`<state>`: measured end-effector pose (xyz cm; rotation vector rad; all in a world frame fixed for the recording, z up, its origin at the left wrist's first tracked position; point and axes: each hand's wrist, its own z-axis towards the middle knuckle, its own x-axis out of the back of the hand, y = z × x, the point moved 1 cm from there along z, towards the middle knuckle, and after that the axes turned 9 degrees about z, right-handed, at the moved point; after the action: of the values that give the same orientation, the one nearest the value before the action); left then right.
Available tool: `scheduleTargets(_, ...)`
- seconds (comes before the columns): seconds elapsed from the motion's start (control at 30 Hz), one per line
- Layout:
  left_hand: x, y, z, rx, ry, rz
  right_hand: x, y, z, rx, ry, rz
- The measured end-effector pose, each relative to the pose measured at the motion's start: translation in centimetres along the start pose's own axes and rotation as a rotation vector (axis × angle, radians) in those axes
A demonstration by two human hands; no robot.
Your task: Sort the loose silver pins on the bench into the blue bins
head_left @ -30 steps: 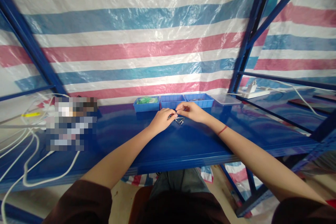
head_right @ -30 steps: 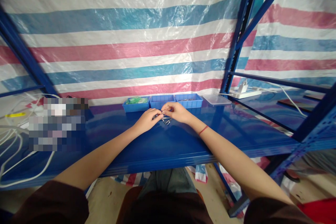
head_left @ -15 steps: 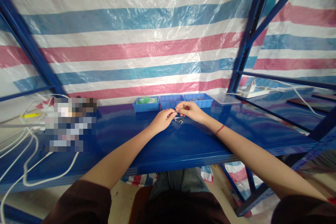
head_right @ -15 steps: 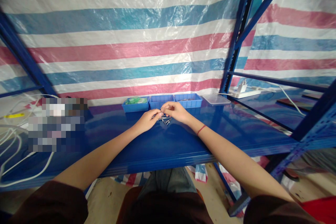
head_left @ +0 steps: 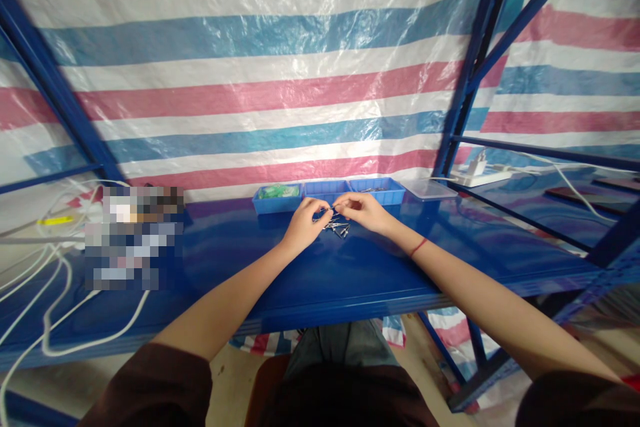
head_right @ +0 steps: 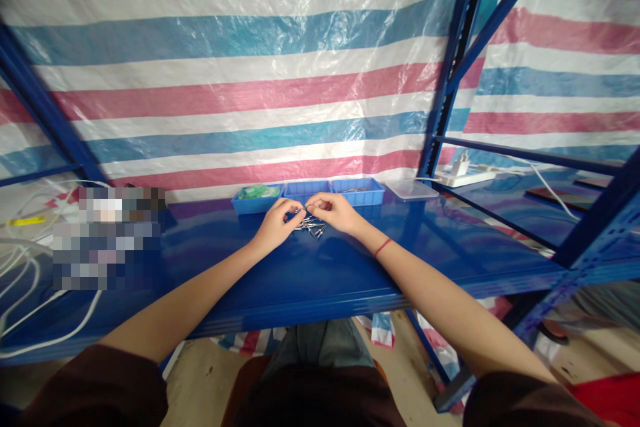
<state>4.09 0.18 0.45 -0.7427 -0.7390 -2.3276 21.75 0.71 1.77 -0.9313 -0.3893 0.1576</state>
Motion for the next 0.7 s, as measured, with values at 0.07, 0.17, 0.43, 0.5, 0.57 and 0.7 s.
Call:
scheduleTargets(0.07,0.1,0.0,0.0,0.000,0.027,0.011,0.1,0.0,0.0,0.032,0.016,-0.074)
scheduleTargets(0.17,0.4,0.1,0.0,-0.002,0.039,0.022,0.2,0.1,-0.1,0.056,0.027,-0.206)
scheduleTargets(0.43,0.0,-0.1,-0.2,-0.020,-0.046,0.023,0.8,1.7,0.3,-0.059,0.083,-0.187)
scheduleTargets(0.5,-0.1,-0.1,-0.3,-0.074,-0.128,0.048,1.6,2.1,0.6,-0.115,0.231,-0.119)
scheduleTargets(0.57,-0.2,0.0,-0.4,-0.145,-0.217,0.088,2.8,2.4,0.8,-0.164,0.414,-0.075)
scheduleTargets(0.7,0.0,0.8,-0.9,-0.299,-0.340,0.205,5.3,3.0,1.0,-0.307,0.635,-0.025)
